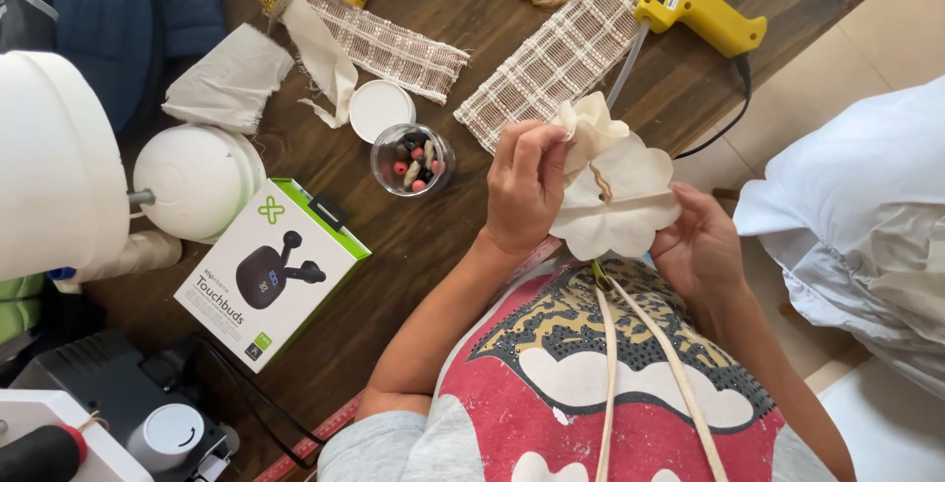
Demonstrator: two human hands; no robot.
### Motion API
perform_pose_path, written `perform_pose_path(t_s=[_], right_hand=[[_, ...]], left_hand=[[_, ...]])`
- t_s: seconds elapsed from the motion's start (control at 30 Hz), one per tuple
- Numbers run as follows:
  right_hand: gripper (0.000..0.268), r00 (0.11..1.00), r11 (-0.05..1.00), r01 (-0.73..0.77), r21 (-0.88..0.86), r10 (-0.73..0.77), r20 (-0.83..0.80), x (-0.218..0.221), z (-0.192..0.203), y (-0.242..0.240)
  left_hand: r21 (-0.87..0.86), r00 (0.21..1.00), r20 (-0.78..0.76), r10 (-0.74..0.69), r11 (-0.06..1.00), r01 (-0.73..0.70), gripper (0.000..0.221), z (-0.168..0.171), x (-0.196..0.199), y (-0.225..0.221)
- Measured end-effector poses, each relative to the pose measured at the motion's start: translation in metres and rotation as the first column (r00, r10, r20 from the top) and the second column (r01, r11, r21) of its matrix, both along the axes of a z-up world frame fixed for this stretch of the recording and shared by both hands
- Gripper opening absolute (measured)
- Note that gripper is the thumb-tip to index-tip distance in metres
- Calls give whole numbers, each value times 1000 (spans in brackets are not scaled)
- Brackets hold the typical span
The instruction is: Creating decorative flowers by gluing, folding, and trimming fabric pieces
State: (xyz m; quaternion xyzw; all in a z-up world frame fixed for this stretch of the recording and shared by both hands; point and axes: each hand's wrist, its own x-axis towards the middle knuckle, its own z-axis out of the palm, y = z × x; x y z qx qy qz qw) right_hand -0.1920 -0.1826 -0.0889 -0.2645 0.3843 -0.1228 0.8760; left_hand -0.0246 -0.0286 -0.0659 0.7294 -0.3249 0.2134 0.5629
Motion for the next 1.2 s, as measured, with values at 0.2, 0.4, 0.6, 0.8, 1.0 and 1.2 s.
perform_pose_path(t_s=[0.2,0.4,0.6,0.8,1.0,1.2], right_hand=[[12,999,989,16,150,-21,31,-6,3,12],[31,998,981,42,187,-51,42,4,32,27],[23,992,939,-46,-340,3,-127,-8,-16,30],[26,986,917,-40,-396,-28,-164,-12,-33,31],[21,989,933,-24,-358,-31,-148,-10,-31,32],[17,996,975,11,-222,-31,-89,-10,-36,28]], left_hand=[[60,998,69,1,998,-5,6,-15,2,2],[208,988,145,45,975,-75,24,-35,2,15],[379,925,371,-84,923,-68,13,26,-6,26],[673,745,401,-533,723,156,5,39,-3,6],[768,685,382,-620,625,138,11,42,1,-1],[708,687,405,-603,683,182,12,15,7,13]])
